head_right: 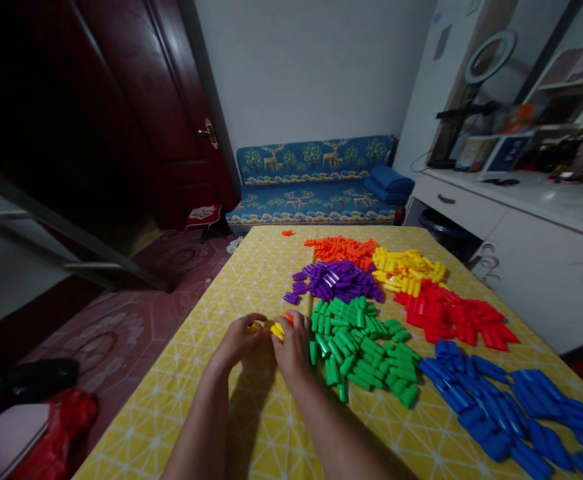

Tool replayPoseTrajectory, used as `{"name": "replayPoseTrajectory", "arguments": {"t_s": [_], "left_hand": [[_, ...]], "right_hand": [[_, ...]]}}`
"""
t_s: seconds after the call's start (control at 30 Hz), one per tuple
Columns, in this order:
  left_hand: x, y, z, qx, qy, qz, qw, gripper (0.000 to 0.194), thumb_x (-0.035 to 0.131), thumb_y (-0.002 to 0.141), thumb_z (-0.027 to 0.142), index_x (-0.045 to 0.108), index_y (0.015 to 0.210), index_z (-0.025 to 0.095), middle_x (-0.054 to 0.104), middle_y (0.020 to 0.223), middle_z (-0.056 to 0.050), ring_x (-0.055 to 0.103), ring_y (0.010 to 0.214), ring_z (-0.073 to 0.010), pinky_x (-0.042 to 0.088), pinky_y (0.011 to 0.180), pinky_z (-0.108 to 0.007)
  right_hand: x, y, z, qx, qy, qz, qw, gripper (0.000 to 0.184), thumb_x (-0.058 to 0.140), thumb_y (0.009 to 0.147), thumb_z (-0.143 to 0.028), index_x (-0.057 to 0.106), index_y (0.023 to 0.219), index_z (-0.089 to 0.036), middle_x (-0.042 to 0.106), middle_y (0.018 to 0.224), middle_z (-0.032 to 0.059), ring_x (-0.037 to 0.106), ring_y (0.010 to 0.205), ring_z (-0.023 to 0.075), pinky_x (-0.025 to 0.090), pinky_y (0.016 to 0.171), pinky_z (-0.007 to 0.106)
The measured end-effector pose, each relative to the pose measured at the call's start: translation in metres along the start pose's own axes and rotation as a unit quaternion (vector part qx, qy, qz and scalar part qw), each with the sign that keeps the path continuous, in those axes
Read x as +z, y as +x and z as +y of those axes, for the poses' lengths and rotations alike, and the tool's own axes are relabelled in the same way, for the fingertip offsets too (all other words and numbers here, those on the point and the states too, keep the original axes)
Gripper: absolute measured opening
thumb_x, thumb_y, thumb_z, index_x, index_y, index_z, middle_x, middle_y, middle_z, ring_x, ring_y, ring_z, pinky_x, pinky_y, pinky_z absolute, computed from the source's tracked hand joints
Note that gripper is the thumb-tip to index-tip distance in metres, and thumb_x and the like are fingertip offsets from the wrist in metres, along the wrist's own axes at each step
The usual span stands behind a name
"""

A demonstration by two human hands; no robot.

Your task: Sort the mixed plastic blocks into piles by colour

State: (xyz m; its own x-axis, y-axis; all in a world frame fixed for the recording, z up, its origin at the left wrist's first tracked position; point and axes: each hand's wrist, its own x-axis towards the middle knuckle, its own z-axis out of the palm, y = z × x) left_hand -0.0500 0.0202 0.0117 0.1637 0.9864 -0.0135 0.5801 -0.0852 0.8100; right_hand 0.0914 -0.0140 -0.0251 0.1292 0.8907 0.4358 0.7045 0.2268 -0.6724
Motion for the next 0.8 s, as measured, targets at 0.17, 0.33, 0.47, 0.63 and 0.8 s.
{"name": "replayPoseTrajectory", "arguments": {"t_s": [0.17,0.33,0.47,0.63,0.8], "left_hand": [[0.021,-0.001,0.012,-0.052,-0.3,-0.064,0.95,0.047,0.072,0.068,0.042,0.065,0.105,0.013,0.07,0.078,-0.007,0.064,0.066,-0.0165,0.049,0.062,-0.027],[0.026,-0.004,0.02,-0.103,-0.405,-0.111,0.902,0.047,0.079,0.06,0.037,0.067,0.098,0.011,0.07,0.075,-0.006,0.063,0.062,-0.016,0.049,0.059,-0.027],[0.021,-0.001,0.015,-0.158,-0.478,-0.088,0.859,0.043,0.072,0.068,0.026,0.062,0.109,0.015,0.069,0.078,-0.005,0.062,0.06,-0.0126,0.049,0.056,-0.024],[0.015,0.005,0.009,-0.163,-0.64,-0.059,0.749,0.047,0.059,0.077,0.02,0.052,0.123,0.021,0.067,0.108,-0.009,0.068,0.084,-0.0164,0.054,0.073,-0.029],[0.012,0.008,0.006,-0.146,-0.775,-0.046,0.614,0.039,0.053,0.083,0.033,0.053,0.12,0.02,0.058,0.126,-0.014,0.058,0.115,-0.0273,0.052,0.088,-0.04]], "right_hand": [[-0.001,0.0,-0.003,0.014,0.161,0.073,0.984,0.035,0.053,0.073,-0.003,0.065,0.1,-0.022,0.053,0.118,0.0103,0.052,0.113,0.0245,0.048,0.095,0.042],[-0.001,0.0,-0.004,0.004,0.215,0.069,0.974,0.039,0.051,0.075,-0.003,0.062,0.107,-0.022,0.05,0.125,0.0108,0.05,0.119,0.0245,0.046,0.099,0.044],[-0.001,0.002,0.002,0.041,0.278,0.084,0.956,0.025,0.06,0.075,-0.012,0.062,0.099,-0.02,0.053,0.119,0.0109,0.055,0.112,0.0235,0.05,0.093,0.04],[-0.009,0.004,-0.001,0.046,0.291,0.088,0.952,0.007,0.054,0.084,-0.021,0.06,0.087,-0.02,0.057,0.107,0.0105,0.056,0.107,0.0213,0.052,0.088,0.036],[-0.01,0.003,-0.004,0.011,0.248,0.057,0.967,0.012,0.049,0.084,-0.016,0.06,0.086,-0.021,0.062,0.102,0.0084,0.058,0.102,0.0206,0.05,0.086,0.034]]}}
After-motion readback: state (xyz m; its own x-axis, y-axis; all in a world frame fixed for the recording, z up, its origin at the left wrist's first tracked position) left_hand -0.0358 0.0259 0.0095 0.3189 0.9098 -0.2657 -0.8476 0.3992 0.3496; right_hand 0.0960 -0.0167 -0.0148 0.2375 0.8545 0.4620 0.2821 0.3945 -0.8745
